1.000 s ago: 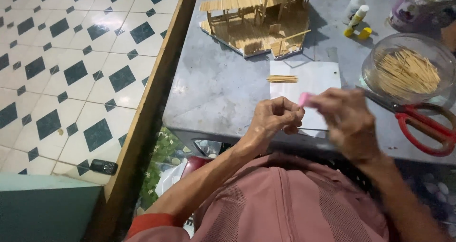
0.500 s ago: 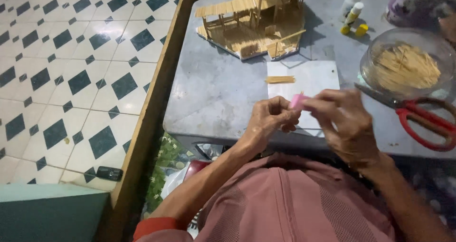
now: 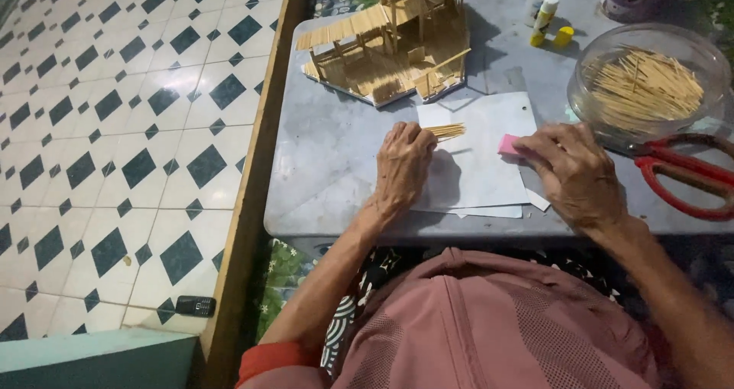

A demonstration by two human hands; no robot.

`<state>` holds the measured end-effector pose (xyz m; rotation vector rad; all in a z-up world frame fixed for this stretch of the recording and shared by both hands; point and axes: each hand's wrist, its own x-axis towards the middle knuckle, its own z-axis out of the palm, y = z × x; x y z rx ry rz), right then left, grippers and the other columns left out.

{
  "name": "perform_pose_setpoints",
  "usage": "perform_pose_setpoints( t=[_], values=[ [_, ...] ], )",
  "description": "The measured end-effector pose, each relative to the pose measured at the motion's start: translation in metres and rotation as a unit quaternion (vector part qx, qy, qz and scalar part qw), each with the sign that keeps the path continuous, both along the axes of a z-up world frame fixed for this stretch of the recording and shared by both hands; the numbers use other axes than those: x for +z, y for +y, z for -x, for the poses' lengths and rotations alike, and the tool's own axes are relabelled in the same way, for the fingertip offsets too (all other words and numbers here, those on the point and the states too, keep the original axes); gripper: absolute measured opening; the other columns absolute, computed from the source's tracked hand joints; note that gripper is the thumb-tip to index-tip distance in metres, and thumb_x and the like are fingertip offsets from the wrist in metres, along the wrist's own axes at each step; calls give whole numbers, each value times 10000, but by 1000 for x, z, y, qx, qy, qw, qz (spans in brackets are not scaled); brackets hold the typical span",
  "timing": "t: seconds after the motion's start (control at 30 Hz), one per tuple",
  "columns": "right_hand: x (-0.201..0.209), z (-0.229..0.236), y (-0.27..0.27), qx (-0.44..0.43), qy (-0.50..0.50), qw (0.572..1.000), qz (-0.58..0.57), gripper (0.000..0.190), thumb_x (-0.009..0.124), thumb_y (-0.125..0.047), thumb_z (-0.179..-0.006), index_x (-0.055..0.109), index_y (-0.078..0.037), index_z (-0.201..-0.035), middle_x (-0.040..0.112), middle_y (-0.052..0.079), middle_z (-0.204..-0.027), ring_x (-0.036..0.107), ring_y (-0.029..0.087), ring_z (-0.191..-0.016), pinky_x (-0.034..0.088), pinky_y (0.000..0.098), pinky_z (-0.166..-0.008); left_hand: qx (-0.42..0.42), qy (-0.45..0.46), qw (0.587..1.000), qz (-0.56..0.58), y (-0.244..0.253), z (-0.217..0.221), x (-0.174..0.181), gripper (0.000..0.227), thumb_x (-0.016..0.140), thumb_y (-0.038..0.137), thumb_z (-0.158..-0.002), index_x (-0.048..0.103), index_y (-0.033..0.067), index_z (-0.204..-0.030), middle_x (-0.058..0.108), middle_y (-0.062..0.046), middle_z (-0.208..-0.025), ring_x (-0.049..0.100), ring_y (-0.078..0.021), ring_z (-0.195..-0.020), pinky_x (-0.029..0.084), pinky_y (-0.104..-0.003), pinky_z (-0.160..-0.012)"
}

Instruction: A person is meticulously assembling a model house by gluing small wooden sticks onto a paper template on a table.

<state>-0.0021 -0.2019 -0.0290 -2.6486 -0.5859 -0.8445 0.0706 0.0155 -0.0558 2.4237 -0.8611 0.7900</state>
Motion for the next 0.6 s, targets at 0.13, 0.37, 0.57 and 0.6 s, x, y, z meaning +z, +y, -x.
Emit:
perform_pose_setpoints(
  t=[0.13, 0.37, 0.57, 0.6],
  values=[
    [-3, -2, 0, 4, -26, 1000, 9, 171, 609, -111, -815, 595, -91, -984, 542, 83, -900, 477, 267, -836, 421, 357, -659, -18, -9, 999, -24, -1, -4, -5, 67, 490, 52, -807, 484, 18, -750, 452, -103, -737, 414, -224, -689, 381, -335, -556],
    [-5, -4, -2, 18, -20, 999, 21, 168, 603, -87, -814, 577, -95, -980, 539, 69, -903, 473, 260, -835, 415, 342, -720, -7, -52, 997, -51, -4, -12, -14, 101, 547, -31, -694, 469, 13, -742, 443, -112, -745, 429, -258, -721, 399, -351, -585],
    [-7, -4, -2, 31, -17, 999, 14, 169, 589, -116, -826, 586, -74, -989, 551, 81, -908, 473, 265, -835, 415, 358, -750, 32, -71, 996, -43, -4, -10, -13, 80, 536, 32, -752, 458, 37, -770, 449, -102, -741, 417, -243, -700, 381, -338, -563],
    [-8, -4, -2, 29, -17, 999, 24, 183, 586, -114, -821, 585, -69, -999, 551, 90, -914, 469, 257, -839, 409, 356, -785, 34, -72, 996, -41, -4, -9, -10, 96, 542, 26, -735, 449, 35, -760, 446, -104, -737, 410, -242, -694, 375, -337, -554]
  ],
)
